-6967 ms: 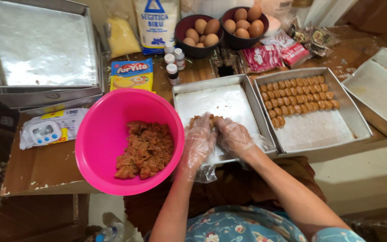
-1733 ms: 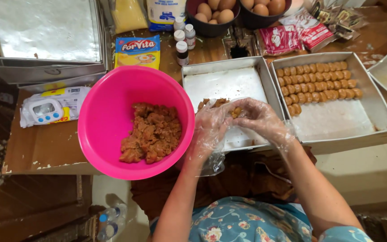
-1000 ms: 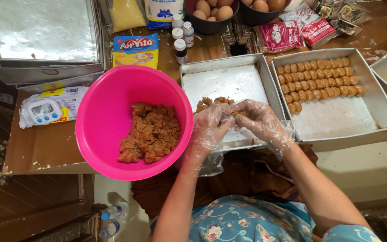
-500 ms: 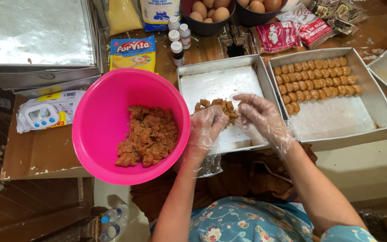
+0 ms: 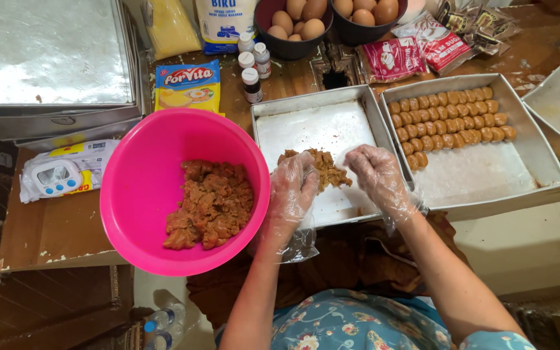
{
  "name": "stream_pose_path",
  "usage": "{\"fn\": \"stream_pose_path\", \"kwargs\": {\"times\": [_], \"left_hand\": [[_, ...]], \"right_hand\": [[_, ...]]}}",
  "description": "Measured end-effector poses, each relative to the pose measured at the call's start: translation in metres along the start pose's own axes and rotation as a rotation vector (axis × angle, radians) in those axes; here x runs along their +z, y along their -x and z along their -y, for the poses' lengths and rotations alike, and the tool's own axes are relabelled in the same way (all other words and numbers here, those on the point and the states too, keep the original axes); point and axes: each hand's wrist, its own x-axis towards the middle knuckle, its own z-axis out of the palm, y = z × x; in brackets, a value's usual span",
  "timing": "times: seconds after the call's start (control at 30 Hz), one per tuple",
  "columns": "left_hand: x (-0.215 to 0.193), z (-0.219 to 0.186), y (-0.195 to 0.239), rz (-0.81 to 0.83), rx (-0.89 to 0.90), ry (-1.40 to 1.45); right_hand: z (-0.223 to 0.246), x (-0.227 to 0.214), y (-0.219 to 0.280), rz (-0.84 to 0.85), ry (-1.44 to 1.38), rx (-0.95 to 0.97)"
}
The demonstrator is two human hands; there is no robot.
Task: Shaping dough into small balls and arranging them in a baking tray
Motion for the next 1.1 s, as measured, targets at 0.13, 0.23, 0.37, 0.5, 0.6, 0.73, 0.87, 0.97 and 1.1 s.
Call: {"fn": "stream_pose_path", "kwargs": {"times": [0.13, 0.23, 0.37, 0.5, 0.6, 0.73, 0.87, 0.97, 1.1], "left_hand": [[0.003, 0.001, -0.001, -0.013, -0.051, 0.043], [0.001, 0.001, 0.000, -0.012, -0.048, 0.060], [0.001, 0.002, 0.001, 0.000, -0.064, 0.063], [0.000, 0.002, -0.001, -0.004, -0.042, 0.062], [-0.003, -0.002, -0.002, 0.002, -0.047, 0.055], [0.008, 0.010, 0.000, -0.006, -0.036, 0.051], [0.004, 0.006, -0.001, 0.004, -0.050, 0.041], [0.006, 0.009, -0.002, 0.004, -0.061, 0.035], [-0.001, -0.002, -0.001, 0.006, -0.067, 0.026]], "right_hand": [[-0.040, -0.006, -0.010, -0.107, 0.025, 0.004], [-0.028, -0.005, -0.007, -0.124, 0.081, 0.024], [-0.020, -0.001, -0.005, 0.038, -0.098, -0.118], [-0.022, -0.001, 0.000, -0.022, -0.062, -0.088], [-0.017, -0.003, -0.001, -0.016, -0.001, -0.086], [-0.005, 0.007, -0.006, -0.023, 0.055, 0.053], [-0.004, 0.000, -0.001, 0.084, 0.051, -0.073], [-0.019, -0.003, -0.002, 0.078, 0.104, -0.095], [-0.003, 0.005, 0.001, 0.004, -0.033, -0.016]]}}
